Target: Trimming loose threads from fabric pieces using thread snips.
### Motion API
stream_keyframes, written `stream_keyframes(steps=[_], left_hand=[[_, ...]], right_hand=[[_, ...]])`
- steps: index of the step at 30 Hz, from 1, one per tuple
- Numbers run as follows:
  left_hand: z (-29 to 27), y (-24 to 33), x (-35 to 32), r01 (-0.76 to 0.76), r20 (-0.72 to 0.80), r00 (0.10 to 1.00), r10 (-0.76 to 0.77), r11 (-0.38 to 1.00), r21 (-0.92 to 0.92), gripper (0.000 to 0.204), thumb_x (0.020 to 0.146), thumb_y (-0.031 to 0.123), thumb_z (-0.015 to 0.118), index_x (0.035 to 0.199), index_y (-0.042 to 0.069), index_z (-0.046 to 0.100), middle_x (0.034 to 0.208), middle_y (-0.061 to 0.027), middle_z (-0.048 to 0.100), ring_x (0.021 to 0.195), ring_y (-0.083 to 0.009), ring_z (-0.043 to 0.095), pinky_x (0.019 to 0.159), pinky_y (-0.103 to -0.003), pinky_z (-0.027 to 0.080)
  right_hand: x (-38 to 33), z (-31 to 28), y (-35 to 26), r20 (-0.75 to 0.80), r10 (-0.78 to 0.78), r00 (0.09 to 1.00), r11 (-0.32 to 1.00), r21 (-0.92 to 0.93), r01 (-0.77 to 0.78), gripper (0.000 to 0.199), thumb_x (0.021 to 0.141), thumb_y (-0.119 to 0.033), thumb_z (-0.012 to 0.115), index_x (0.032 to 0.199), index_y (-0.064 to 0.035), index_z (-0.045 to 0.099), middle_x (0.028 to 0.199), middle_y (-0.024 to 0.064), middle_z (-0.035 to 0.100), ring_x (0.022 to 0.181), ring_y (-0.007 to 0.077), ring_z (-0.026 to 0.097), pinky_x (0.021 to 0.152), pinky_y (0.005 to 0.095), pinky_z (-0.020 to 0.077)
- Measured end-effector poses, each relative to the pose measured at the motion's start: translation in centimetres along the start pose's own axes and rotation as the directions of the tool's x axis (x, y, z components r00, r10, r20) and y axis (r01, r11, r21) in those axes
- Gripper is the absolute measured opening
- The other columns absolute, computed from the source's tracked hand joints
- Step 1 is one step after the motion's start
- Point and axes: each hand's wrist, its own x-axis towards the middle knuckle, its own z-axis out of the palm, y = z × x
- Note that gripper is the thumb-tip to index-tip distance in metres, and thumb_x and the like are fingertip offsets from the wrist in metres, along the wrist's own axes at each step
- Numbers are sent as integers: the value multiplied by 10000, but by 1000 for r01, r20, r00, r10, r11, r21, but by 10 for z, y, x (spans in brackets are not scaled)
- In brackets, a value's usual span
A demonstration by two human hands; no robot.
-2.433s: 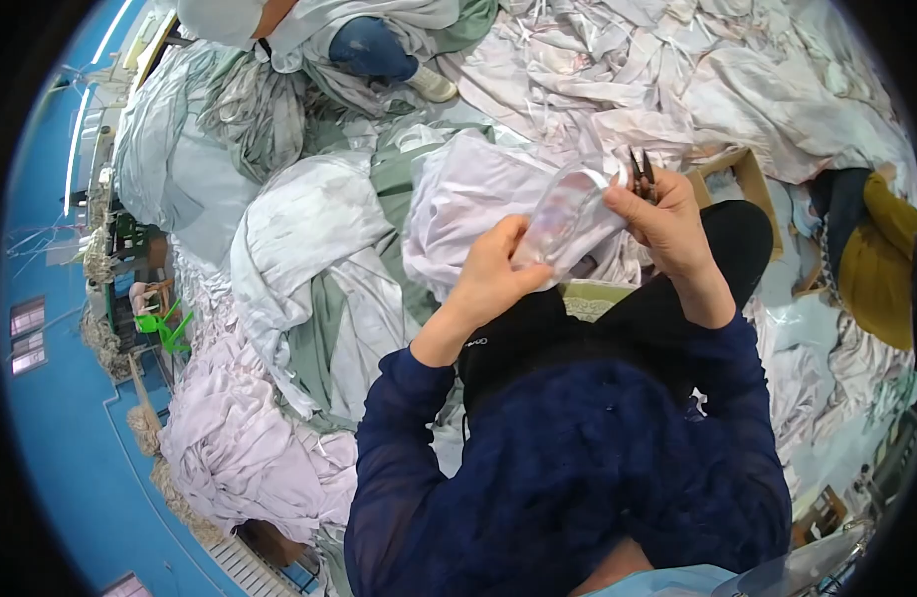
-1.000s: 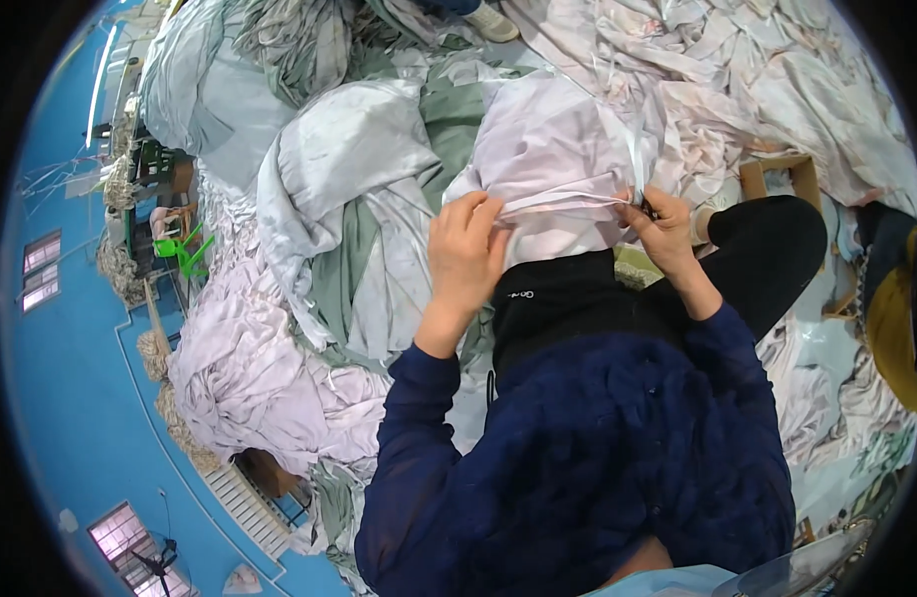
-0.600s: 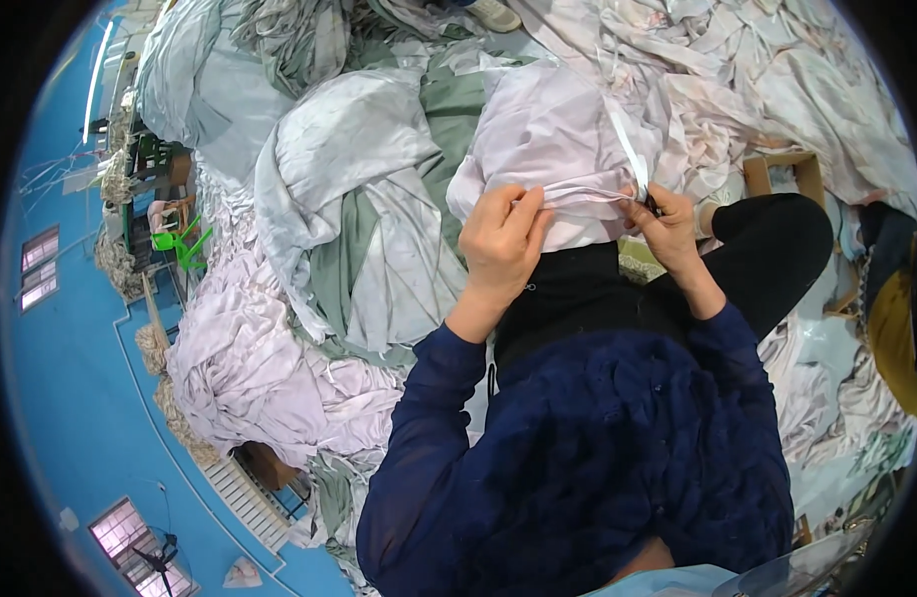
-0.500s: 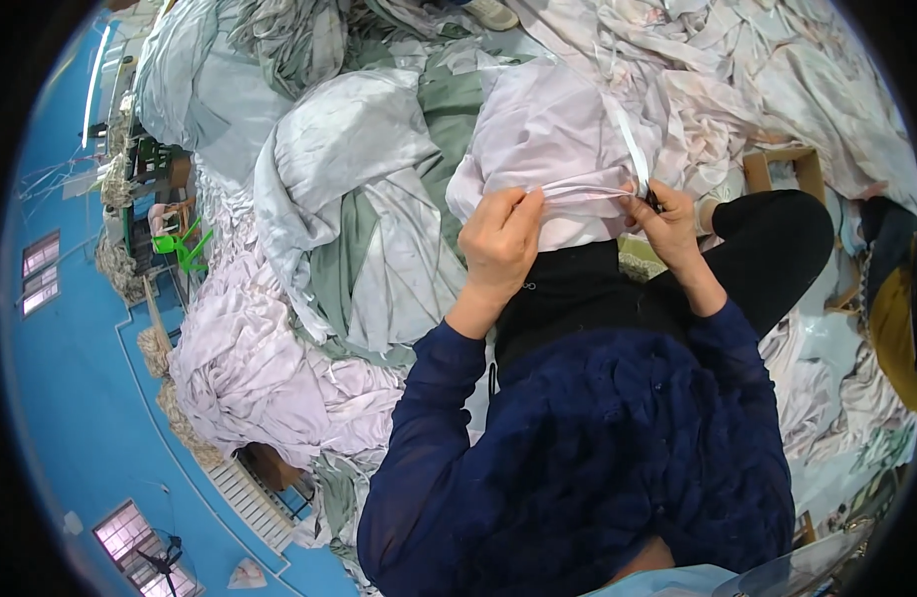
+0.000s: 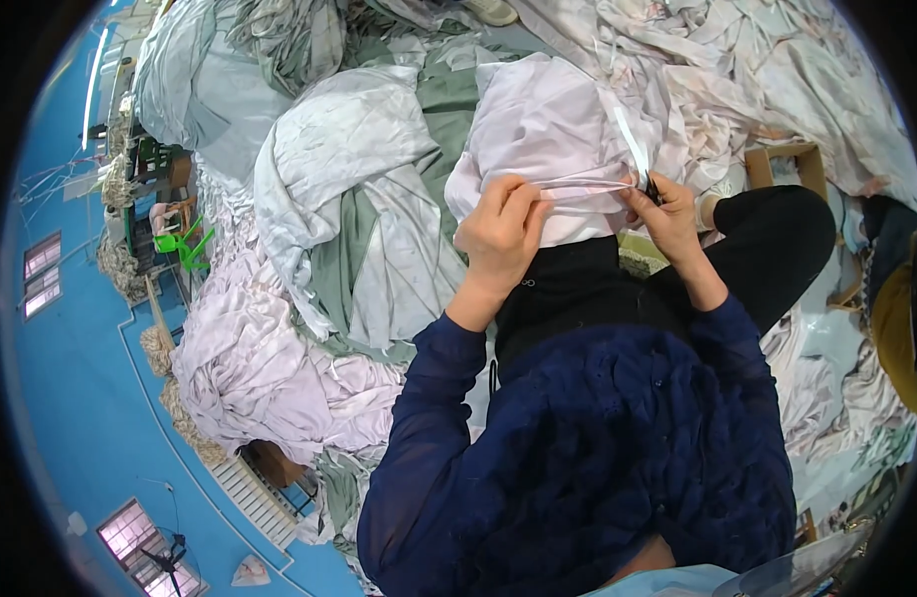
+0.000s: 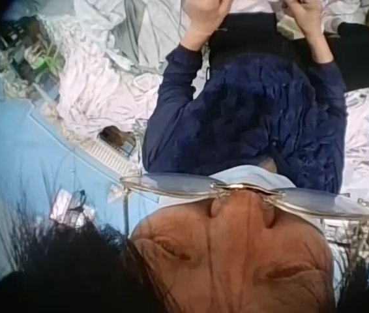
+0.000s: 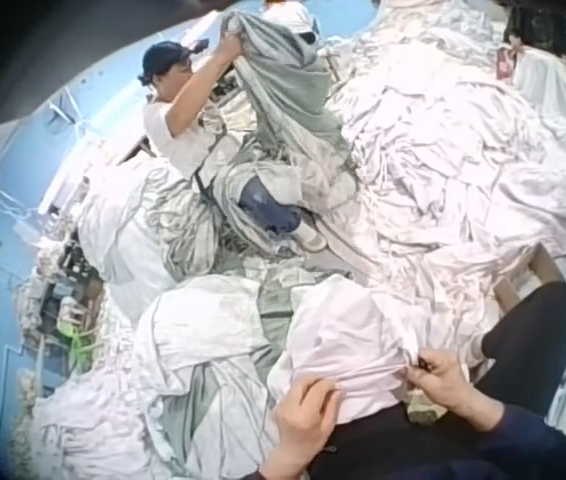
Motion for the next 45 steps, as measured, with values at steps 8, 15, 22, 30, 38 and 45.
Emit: stream_keyframes(steps=[8, 15, 22, 30, 38, 45], left_hand=[[8, -8, 2, -77, -20, 997, 77, 997, 13, 140, 713, 15, 738, 818, 34, 648, 839, -69, 601, 663, -243, 604, 569, -329, 483], [4, -10, -2, 174, 73, 985, -159, 942, -287, 91, 754, -16, 714, 811, -8, 643, 838, -79, 612, 651, -188, 607, 584, -270, 474], [-2, -23, -13, 450, 196, 856, -478, 504, -737, 54, 898, 10, 594, 845, -3, 597, 837, -71, 621, 647, -105, 582, 552, -209, 445], [-54, -24, -11, 476, 301, 759, -577, 177, -861, 95, 973, 100, 523, 904, 38, 504, 678, -58, 583, 477, -102, 534, 409, -198, 367], [-121, -40, -10, 341, 150, 812, -563, 250, -906, 66, 971, 71, 511, 919, 30, 504, 612, -26, 476, 421, -84, 396, 395, -197, 334], [-170, -35, -1, 139, 84, 880, -468, 84, -987, 76, 994, 77, 465, 942, 27, 489, 629, -27, 426, 404, -84, 340, 391, -218, 294]], right_hand=[[-1, -2, 3, -6, 2, 1000, 1000, -24, -2, 131, 911, -108, 647, 991, -5, 661, 711, -30, 603, 578, 35, 546, 535, 192, 442], [-1, -5, 9, -5, 21, 1000, 1000, -20, -21, 126, 915, -108, 638, 973, 0, 668, 714, -29, 608, 569, 37, 545, 532, 195, 439], [-3, -4, 13, -1, 66, 998, 997, -37, -66, 146, 897, -106, 659, 1008, -14, 677, 719, -42, 594, 588, 28, 518, 528, 186, 430], [-2, -7, 21, -49, 134, 990, 991, 33, -133, 153, 887, -109, 672, 1005, -13, 679, 713, -37, 601, 583, 37, 540, 525, 193, 431], [-2, -12, 24, -52, 135, 989, 991, -2, -135, 101, 891, -103, 669, 914, -5, 673, 685, -25, 599, 577, 48, 537, 525, 206, 440], [0, -13, 26, -121, 186, 975, 981, 75, -178, 122, 869, -151, 701, 888, -33, 678, 632, -39, 567, 498, 34, 492, 464, 193, 381]])
